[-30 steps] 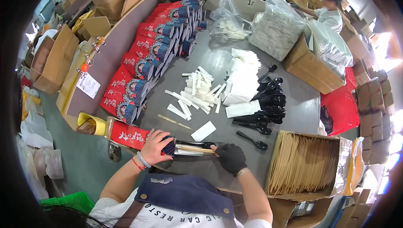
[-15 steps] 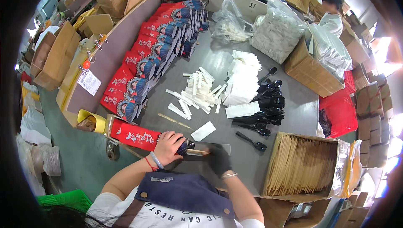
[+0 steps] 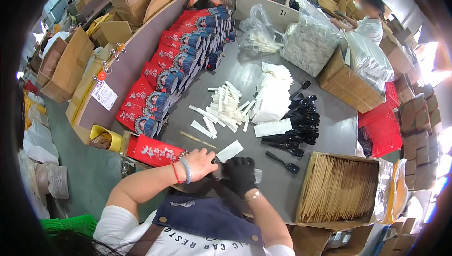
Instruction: Packaging various plastic components and items into long tubes at an industrial workstation.
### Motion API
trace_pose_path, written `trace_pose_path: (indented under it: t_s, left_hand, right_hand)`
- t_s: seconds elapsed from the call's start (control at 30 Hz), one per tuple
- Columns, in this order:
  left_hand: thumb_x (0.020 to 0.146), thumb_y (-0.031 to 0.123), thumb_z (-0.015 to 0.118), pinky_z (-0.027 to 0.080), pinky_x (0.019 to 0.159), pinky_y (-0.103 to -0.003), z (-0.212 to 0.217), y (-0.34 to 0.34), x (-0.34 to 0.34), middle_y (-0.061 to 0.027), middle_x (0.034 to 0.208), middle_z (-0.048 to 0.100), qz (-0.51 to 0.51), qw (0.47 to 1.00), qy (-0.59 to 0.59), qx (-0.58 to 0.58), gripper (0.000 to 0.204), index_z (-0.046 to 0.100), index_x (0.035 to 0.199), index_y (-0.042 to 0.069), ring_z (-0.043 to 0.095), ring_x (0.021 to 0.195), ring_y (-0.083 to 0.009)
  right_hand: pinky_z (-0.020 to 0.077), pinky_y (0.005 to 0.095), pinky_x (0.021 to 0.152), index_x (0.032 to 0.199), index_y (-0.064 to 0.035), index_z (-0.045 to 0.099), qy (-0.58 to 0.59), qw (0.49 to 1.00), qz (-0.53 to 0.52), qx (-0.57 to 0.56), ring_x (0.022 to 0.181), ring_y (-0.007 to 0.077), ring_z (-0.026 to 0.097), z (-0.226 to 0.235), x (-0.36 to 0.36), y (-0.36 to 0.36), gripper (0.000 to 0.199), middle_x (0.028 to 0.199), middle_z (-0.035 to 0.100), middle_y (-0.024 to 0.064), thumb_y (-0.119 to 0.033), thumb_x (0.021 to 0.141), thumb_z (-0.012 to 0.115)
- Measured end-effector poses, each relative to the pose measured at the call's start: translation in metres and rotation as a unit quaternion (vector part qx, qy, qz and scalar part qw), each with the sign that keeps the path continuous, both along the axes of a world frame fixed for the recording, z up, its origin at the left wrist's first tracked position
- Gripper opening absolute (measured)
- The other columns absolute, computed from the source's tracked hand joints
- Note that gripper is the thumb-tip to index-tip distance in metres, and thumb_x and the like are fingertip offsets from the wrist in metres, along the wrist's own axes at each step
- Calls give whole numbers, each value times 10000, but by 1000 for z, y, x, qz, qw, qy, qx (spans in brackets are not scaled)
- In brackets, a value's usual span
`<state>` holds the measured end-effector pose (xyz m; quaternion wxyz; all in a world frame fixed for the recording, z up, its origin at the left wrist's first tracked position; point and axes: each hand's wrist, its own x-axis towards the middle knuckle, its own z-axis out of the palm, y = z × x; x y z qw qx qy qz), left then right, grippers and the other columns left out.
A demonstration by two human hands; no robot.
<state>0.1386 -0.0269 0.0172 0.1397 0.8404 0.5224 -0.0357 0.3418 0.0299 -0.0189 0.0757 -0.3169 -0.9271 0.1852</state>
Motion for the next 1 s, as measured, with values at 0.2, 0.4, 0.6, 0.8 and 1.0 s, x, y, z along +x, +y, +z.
trace_pose_path:
  t_s: [0.2,0.4,0.6,0.8,1.0]
  left_hand:
    - [635,-19,618,462,815,-445,39,24,-101,-130,983,538,60,987,-90,115,233,552,841,67,515,954,-347]
    - [625,308,795,353,999,-529,-16,-35,-68,-139,1241,494,305,903,-158,258,544,601,1065,55,465,1151,-375]
    - [556,465,826,202,1061,-602,-66,-65,-30,-165,1331,438,445,864,-186,145,863,540,1241,25,329,1287,-394]
    - [557,481,827,191,1066,-609,-63,-66,-33,-167,1326,451,444,865,-197,124,888,523,1257,26,318,1298,-396]
    - [648,354,803,236,1044,-616,-50,-35,-42,-154,1282,489,373,896,-230,75,720,532,1235,38,390,1259,-360]
  right_hand:
    - [420,442,815,1038,-95,571,-45,985,-158,-59,959,318,553,49,27,5,536,1008,570,120,-349,621,792]
    - [439,436,792,1046,-90,572,-112,987,-101,-57,938,302,590,50,9,-9,584,1036,590,118,-434,619,774]
    - [441,441,788,1048,-86,580,-110,990,-68,-57,930,304,594,52,-1,-11,576,1006,597,124,-429,628,773]
    - [432,429,786,1036,-65,579,-86,992,-7,-92,926,314,581,29,-21,-20,532,995,589,146,-414,670,743]
    - [435,444,838,1132,-92,574,89,992,9,-89,1006,335,571,8,-47,-22,531,1099,593,145,-377,714,738]
